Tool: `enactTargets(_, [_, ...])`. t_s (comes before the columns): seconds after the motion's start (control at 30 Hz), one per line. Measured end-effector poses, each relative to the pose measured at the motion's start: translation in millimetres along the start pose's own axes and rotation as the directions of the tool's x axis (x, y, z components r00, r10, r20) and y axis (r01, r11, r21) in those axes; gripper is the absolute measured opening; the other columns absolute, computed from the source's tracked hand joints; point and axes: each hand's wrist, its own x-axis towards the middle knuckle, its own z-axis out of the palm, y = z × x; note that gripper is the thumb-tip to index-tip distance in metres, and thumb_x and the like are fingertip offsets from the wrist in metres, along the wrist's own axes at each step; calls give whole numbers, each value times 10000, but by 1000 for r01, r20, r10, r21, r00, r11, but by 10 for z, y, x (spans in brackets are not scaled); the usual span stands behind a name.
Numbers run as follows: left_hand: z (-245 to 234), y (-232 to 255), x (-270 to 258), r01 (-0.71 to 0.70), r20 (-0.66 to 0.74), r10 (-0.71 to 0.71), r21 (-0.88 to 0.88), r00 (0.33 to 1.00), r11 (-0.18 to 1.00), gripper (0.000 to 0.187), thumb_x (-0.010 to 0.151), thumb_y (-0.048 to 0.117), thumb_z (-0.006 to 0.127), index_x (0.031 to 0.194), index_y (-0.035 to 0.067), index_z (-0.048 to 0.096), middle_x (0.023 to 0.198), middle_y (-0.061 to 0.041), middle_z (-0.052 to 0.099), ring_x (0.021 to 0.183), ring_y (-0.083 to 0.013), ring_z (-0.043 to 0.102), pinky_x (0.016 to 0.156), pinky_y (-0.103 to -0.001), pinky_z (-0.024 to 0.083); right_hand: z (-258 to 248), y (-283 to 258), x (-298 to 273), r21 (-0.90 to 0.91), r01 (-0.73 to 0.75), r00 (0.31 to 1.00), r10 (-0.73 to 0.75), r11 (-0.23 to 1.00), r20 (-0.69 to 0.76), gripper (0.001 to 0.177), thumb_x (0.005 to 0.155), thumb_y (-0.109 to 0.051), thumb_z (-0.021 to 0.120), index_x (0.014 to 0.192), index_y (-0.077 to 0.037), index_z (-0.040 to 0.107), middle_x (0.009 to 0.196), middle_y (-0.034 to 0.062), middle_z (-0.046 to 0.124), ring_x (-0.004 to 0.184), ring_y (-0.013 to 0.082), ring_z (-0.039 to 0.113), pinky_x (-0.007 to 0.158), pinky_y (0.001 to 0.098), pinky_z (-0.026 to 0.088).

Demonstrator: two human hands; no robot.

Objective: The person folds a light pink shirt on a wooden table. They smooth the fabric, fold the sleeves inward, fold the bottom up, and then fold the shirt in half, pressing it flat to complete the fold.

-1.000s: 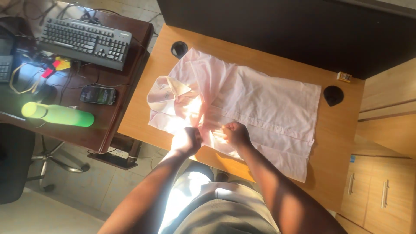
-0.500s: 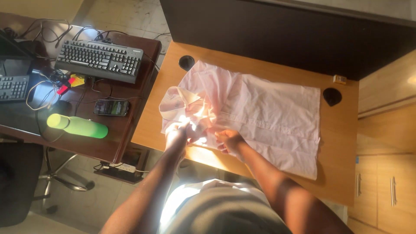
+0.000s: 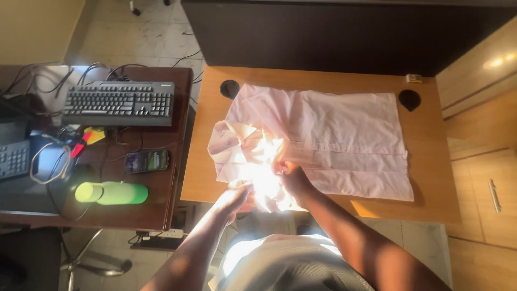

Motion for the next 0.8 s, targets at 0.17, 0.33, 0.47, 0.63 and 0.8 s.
enactTargets(0.17, [129,272,-58,-121,25,119,176,993,977,545,823,501,806,1183,96,743,1160,-163,721,1104,-312,705,940,-539,567,60,75,-3,-271,-9,1000,13,963,15,674,718,-199,784,1367,-129,620,1147,71,746,904,204,758,753,310,608])
enactTargets(0.33, [299,151,221,-82,4,83,259,997,963,568,804,433,881,1181,49,701,1059,-161,748,986,-353,756,766,-498,657,17,45,-83,-381,80,997,-73,921,33,640,625,-223,815,1252,-215,686,1179,31,745,1004,248,756,816,349,625])
enactTargets(0.47, [358,345,-158,-39,-71,30,-132,997,991,525,882,394,751,1226,11,650,1117,-204,670,917,-406,740,699,-542,658,-33,-212,-314,-320,-23,1000,15,947,-25,599,694,-308,803,1256,-148,672,1158,102,741,1035,278,739,815,387,602])
enactTargets(0.63, [221,-206,105,3,-112,-70,-514,991,858,508,967,405,530,1016,-98,579,731,-129,497,524,-250,562,415,-436,543,-108,-757,-961,42,-180,978,184,983,-101,609,817,-370,779,1291,0,684,1263,210,718,1116,325,701,900,417,569])
enactTargets(0.8, [181,-344,97,130,-23,-135,-140,991,982,362,951,208,443,1033,-102,611,688,-183,634,554,-354,731,543,-589,653,-191,598,-127,192,-275,961,275,942,27,418,914,-351,694,1262,-122,661,1056,71,679,868,198,604,807,321,511])
